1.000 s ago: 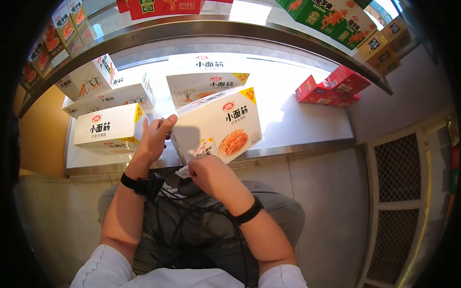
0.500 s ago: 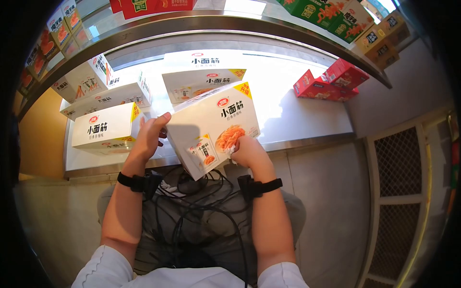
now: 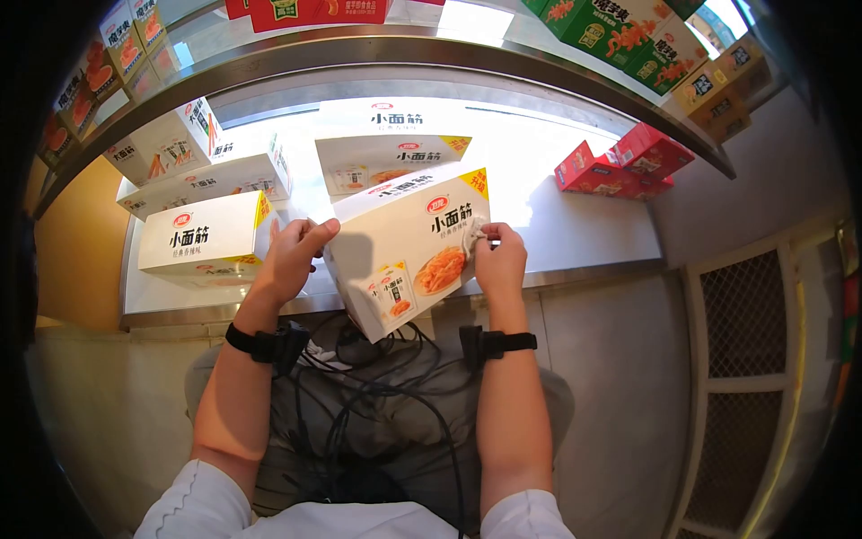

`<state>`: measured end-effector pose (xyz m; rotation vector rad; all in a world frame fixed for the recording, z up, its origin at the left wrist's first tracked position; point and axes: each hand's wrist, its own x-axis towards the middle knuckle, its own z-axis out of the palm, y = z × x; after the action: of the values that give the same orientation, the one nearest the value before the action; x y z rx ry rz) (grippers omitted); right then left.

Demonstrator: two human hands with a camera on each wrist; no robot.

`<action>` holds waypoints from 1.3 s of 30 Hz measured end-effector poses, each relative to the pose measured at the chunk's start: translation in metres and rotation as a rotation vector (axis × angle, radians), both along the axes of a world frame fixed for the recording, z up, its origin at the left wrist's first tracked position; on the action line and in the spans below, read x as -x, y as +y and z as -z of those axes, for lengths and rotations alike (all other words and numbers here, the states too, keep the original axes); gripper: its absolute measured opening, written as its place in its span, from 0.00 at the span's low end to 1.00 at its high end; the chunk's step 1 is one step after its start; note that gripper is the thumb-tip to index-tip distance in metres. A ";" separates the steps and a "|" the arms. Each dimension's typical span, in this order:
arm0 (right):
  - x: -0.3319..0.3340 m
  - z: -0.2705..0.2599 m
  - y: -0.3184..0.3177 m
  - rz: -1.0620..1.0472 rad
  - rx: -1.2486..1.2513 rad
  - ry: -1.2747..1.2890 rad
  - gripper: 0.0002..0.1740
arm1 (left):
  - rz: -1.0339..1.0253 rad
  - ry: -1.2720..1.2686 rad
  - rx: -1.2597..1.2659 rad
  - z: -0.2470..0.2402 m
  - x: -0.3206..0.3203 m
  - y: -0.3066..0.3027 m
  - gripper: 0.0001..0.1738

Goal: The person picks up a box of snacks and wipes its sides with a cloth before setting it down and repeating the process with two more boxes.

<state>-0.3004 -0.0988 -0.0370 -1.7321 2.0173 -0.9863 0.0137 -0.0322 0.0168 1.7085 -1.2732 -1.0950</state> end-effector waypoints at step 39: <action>-0.044 -0.119 0.098 -0.124 -0.088 -0.531 0.36 | 0.486 0.211 0.272 -0.057 0.042 0.042 0.63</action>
<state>-0.2563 -0.0011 0.0822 -1.3471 1.5707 -1.1484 -0.0286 0.0096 0.0736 1.0775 -1.6581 -1.2653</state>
